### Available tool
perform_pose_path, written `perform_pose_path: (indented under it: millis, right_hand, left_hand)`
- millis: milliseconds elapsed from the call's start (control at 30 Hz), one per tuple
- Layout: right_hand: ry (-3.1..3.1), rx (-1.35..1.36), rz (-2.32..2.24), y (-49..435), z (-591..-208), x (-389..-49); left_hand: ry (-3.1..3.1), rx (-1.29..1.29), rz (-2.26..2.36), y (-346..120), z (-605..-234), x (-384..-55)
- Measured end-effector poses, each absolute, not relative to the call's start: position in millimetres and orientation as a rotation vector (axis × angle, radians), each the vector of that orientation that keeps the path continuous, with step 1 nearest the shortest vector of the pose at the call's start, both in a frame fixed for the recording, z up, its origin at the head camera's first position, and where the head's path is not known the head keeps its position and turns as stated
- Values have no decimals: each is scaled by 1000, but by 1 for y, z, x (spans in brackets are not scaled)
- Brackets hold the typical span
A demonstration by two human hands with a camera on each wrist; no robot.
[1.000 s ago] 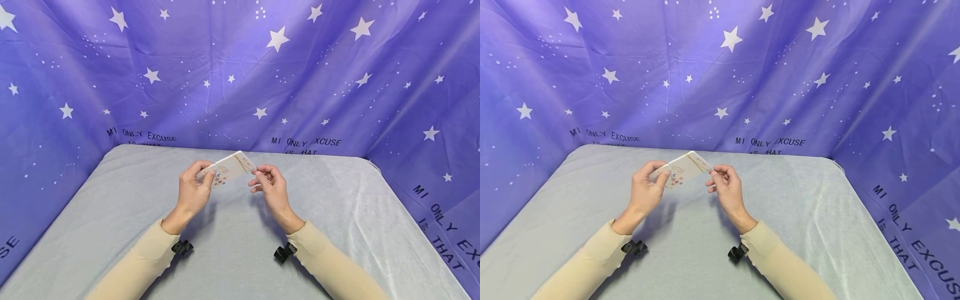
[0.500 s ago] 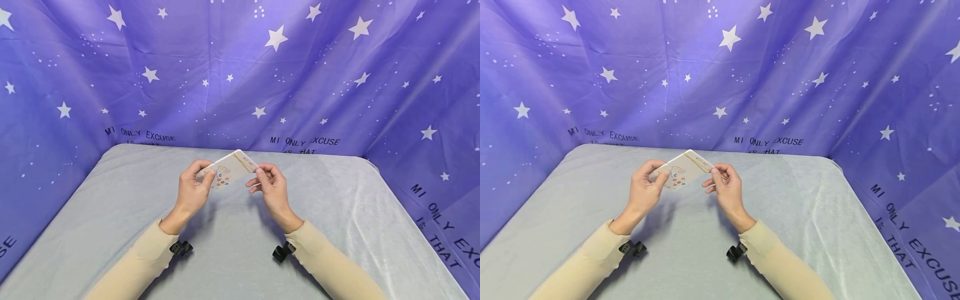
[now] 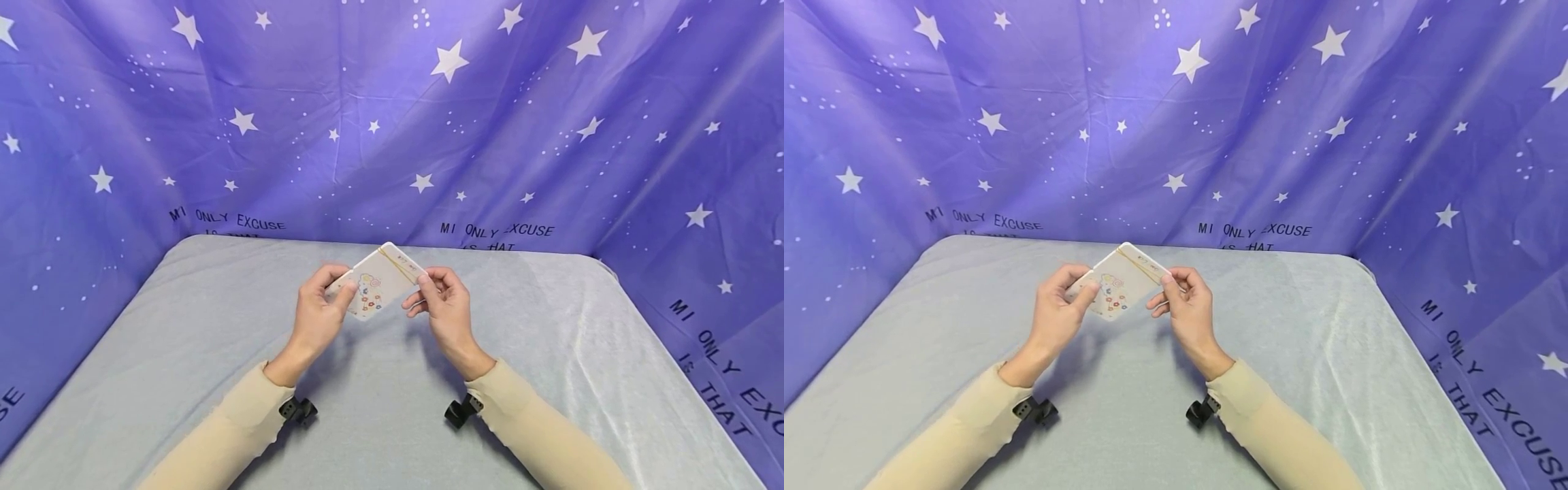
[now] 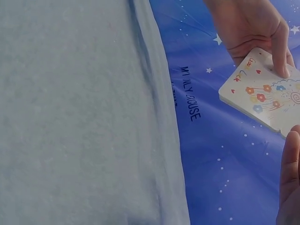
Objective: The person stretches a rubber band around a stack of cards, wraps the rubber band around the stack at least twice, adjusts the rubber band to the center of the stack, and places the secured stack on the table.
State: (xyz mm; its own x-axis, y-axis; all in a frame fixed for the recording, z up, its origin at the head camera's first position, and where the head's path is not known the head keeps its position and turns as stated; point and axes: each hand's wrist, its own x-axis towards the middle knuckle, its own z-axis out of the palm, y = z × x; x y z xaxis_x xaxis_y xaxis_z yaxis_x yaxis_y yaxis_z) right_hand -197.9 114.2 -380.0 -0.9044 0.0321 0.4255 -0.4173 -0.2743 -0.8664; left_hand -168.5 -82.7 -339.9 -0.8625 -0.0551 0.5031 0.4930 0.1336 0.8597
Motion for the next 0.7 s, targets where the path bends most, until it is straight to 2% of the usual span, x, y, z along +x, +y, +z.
perform_pose_path:
  millis: [267, 433, 700]
  right_hand:
    - [-1660, 512, 2213, 118, -373, -200]
    - [-1767, 425, 2183, 119, -369, -200]
    - [-1936, 307, 2127, 120, -372, -199]
  left_hand:
    - [-2123, -475, -1810, -83, -357, -178]
    - [-2166, -478, -1794, -85, -373, -190]
    - [-2182, -484, -1699, -86, -375, -191]
